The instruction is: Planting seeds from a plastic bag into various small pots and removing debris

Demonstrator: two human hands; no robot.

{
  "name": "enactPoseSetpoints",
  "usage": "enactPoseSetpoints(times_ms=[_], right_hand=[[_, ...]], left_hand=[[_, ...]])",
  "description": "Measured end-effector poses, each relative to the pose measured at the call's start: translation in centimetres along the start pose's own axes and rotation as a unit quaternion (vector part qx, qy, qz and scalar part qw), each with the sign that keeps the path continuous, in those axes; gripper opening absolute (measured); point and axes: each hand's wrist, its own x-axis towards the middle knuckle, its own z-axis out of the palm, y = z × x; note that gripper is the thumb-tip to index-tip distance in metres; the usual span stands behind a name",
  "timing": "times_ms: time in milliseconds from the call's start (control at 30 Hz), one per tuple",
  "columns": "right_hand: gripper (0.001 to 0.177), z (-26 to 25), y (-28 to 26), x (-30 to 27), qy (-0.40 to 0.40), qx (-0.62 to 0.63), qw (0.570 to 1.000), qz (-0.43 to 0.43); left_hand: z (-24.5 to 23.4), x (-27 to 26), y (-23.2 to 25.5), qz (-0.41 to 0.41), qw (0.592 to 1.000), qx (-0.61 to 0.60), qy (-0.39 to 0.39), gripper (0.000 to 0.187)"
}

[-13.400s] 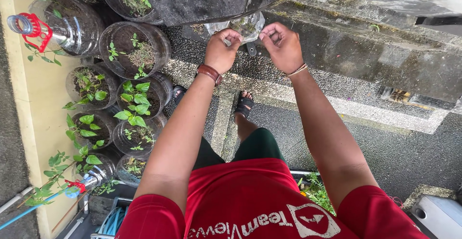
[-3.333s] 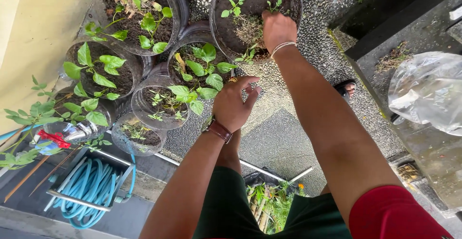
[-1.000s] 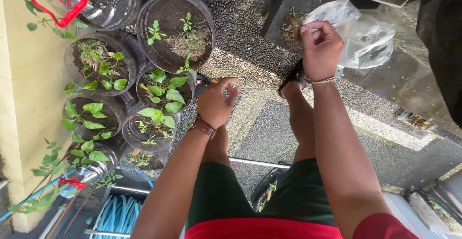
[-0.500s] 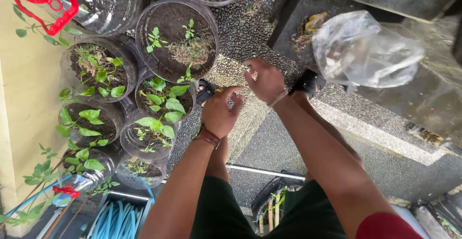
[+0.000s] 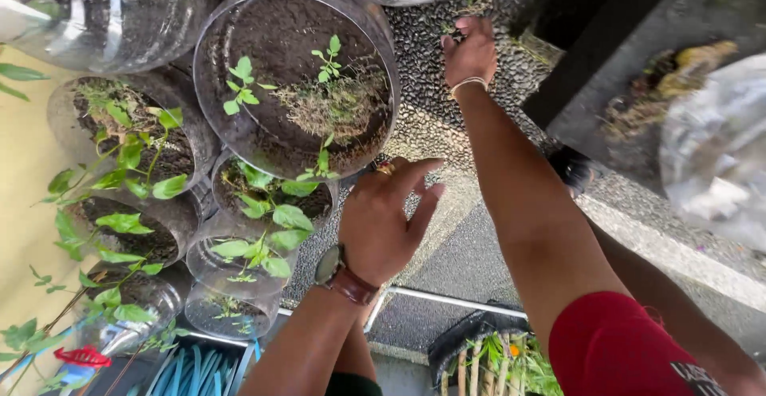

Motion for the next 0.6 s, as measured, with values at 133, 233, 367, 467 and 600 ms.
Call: enactPoseSetpoints(times_ms=[133, 233, 367, 467, 600], right_hand=[[0.026, 1.2, 0.5, 0.4, -0.043, -0.041, 0.998, -0.014], [0.018, 2.2, 1.3, 1.0, 0.007, -0.049, 0.998, -0.046], [0.01, 2.4, 1.7, 1.5, 0.034, -0.03, 0.994, -0.103], [0.011, 1.9, 2.2, 1.8, 0.068, 0.0, 0.99, -0.12], [0.01, 0.5, 2.6, 2.9, 0.156, 0.024, 0.97, -0.187]], left_hand=[[1.0, 1.2, -0.7, -0.008, 1.0, -0.002, -0.014, 0.021], [1.8, 1.7, -0.9, 0.002, 1.0, 0.008, 0.008, 0.021], [2.2, 2.0, -0.9, -0.016, 1.0, -0.001, -0.014, 0.022], [2.4, 2.0, -0.9, -0.016, 1.0, -0.004, -0.023, 0.022], [2.5, 2.2, -0.7, -0.02, 0.999, -0.006, -0.026, 0.022]])
